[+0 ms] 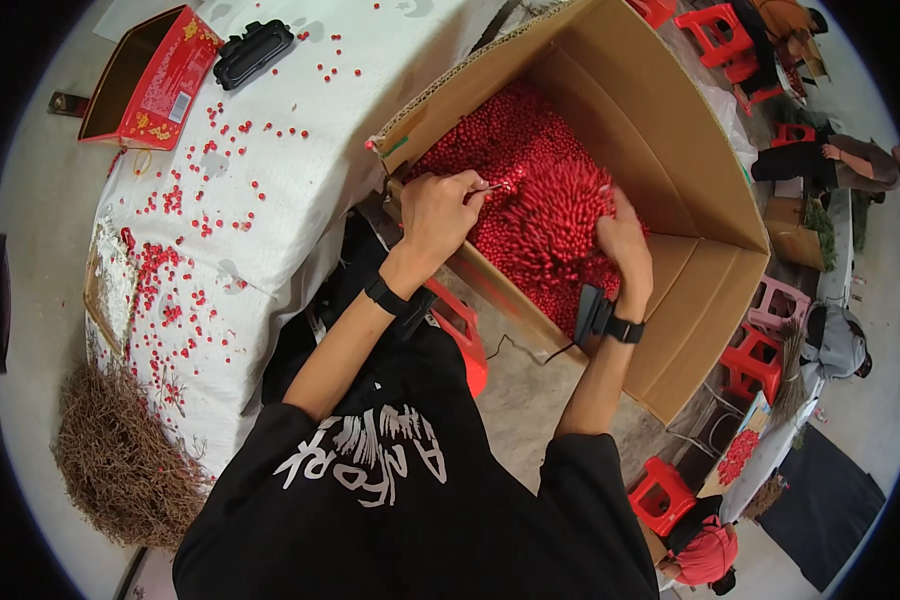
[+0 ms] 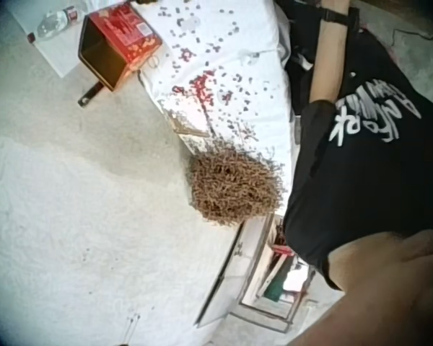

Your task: Assembling decorative floral branches by attaching red beads to stems at a workbench and staging them on boards.

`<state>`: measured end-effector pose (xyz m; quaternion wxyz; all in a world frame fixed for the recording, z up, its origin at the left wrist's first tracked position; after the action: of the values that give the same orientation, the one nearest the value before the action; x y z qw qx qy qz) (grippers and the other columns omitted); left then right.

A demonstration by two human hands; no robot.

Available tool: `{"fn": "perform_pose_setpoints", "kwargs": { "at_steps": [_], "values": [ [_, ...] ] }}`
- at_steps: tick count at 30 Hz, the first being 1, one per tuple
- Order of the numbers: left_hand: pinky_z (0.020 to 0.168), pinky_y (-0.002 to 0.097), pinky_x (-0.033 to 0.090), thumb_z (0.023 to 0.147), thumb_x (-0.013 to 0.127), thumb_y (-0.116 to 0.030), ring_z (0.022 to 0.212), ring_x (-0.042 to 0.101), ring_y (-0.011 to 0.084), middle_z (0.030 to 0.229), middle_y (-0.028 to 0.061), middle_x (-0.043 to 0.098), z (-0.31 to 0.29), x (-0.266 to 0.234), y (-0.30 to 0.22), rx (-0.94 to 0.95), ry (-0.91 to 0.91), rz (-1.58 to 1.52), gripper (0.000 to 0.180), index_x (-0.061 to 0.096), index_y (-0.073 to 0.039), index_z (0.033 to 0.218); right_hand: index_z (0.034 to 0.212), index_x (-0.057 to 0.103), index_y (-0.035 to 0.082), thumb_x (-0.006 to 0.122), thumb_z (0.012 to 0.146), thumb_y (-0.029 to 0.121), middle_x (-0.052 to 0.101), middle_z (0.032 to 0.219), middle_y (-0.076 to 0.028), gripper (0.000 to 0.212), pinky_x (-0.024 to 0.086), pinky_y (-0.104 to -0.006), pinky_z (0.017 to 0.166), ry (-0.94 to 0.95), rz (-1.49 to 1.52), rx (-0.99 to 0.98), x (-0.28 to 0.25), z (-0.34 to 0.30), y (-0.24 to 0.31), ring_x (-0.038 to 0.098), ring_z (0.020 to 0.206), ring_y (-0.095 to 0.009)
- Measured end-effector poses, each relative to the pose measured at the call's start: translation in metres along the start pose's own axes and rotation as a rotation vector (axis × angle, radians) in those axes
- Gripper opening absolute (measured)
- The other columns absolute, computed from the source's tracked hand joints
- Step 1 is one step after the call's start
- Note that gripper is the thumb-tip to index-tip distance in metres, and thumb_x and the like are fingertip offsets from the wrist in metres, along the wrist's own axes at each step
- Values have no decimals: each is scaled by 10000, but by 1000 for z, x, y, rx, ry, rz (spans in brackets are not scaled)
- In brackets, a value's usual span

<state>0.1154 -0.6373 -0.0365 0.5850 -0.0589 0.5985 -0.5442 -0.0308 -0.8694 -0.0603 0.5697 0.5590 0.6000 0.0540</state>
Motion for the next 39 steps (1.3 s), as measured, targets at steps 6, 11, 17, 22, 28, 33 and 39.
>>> {"fn": "perform_pose_setpoints", "kwargs": {
  "at_steps": [6,11,17,22,28,33,39],
  "values": [
    [606,372,516,734,749,-148,664,663,288,726,100,689,-1,-4,-2,10,10,30,112,708,-87,820,1296,493,69,475,834,157,626,1148,-238,470,459,-445,920,-463,-458,50,-22,-43,99,583,1083,-418],
    [614,391,505,732,734,-119,627,644,300,677,112,664,-3,-3,2,-14,-3,-46,90,682,-95,801,1291,480,53,493,833,171,627,1127,-255,473,466,-459,912,-475,-491,84,-20,21,23,578,1080,-441],
    [614,400,500,725,727,-101,612,635,304,660,111,655,-2,-7,-3,7,-30,-80,93,656,-98,785,1279,526,31,537,897,241,624,1175,-243,436,479,-425,906,-137,-282,-89,49,97,-121,607,1076,-400],
    [624,398,499,720,732,-99,635,638,300,669,104,655,-4,-11,3,-22,-12,-41,105,650,-100,785,1266,552,11,555,901,208,647,1193,-114,414,470,-371,926,46,61,-190,108,56,-100,604,1083,-270],
    [633,394,496,710,740,-103,659,635,309,670,102,650,-2,-3,-4,-11,2,-65,134,659,-101,816,1294,543,36,533,905,198,648,1163,-84,421,467,-358,917,357,185,108,63,24,-81,603,1014,-227],
    [627,390,496,704,733,-86,667,639,310,676,104,653,-2,-4,3,-24,-15,-64,138,657,-95,819,1285,533,47,474,872,117,658,1124,-158,424,469,-342,877,-142,-98,61,-7,-17,8,620,999,-247],
    [622,378,503,701,728,-71,691,660,287,722,97,678,-2,-6,7,-32,7,2,129,656,-83,807,1270,526,83,475,858,159,640,1106,-237,422,475,-418,897,-551,-361,44,-31,-42,76,623,1031,-371]
  ]
}}
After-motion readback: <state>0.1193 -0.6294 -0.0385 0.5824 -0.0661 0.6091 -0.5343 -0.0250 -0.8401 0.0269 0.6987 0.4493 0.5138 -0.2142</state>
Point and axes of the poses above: each hand's wrist, its own z-axis towards the middle knuckle, its own x-axis out of the palm, y = z × x, the point moved 10 cm from there along z, towards the middle knuckle
